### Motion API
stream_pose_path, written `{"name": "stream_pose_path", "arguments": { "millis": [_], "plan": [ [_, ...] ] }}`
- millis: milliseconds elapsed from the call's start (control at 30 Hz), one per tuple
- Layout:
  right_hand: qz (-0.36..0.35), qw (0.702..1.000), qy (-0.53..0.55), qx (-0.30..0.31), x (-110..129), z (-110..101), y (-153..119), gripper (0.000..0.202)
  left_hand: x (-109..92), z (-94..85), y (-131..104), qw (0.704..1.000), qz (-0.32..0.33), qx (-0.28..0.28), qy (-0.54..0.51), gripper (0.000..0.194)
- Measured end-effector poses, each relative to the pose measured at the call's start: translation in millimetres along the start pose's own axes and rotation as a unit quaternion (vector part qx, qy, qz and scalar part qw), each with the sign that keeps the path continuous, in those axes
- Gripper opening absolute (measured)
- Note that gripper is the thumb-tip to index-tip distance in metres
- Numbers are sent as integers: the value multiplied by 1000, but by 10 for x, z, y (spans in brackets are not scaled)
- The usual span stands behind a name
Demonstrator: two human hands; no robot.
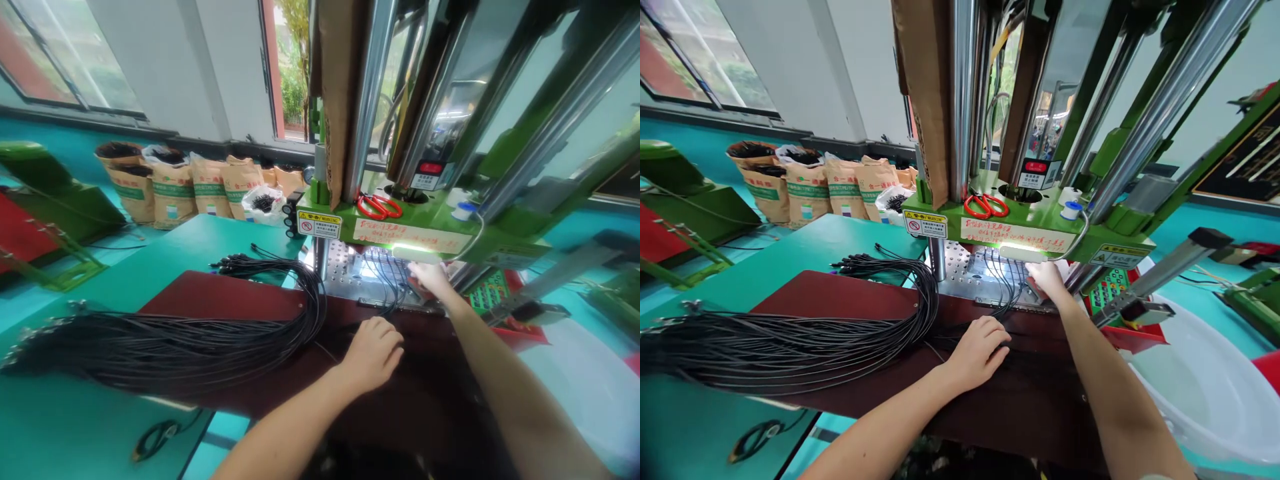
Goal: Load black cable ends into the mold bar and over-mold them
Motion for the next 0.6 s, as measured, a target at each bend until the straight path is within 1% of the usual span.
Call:
{"name": "stream_pose_path", "arguments": {
  "millis": [100,200,300,433,500,600],
  "plan": [
    [5,999,-15,36,24,143,-46,26,-4,5,-9,1000,4,3,-1,15],
    [10,999,-21,46,75,219,-68,34,26,-10,-24,1000,-6,3,5,15],
    [19,999,-25,40,89,234,-68,40,33,-19,-24,1000,-8,5,8,14],
    [16,998,-32,42,67,245,-51,42,8,-5,-13,1000,1,14,6,13],
    [9,998,-39,46,57,256,-36,40,8,5,-14,1000,0,17,5,13],
    [-2,998,-49,40,66,253,-9,31,25,16,-21,1000,-4,19,6,12]
  ]
}}
Point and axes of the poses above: each hand's wrist, its own y-axis towards the middle knuckle, its own z-axis out of the palm, x = y × z, the point moved 7 cm from there along y, towards the middle knuckle, and after that the axes turned 15 degrees about z, right-handed, at the moved point
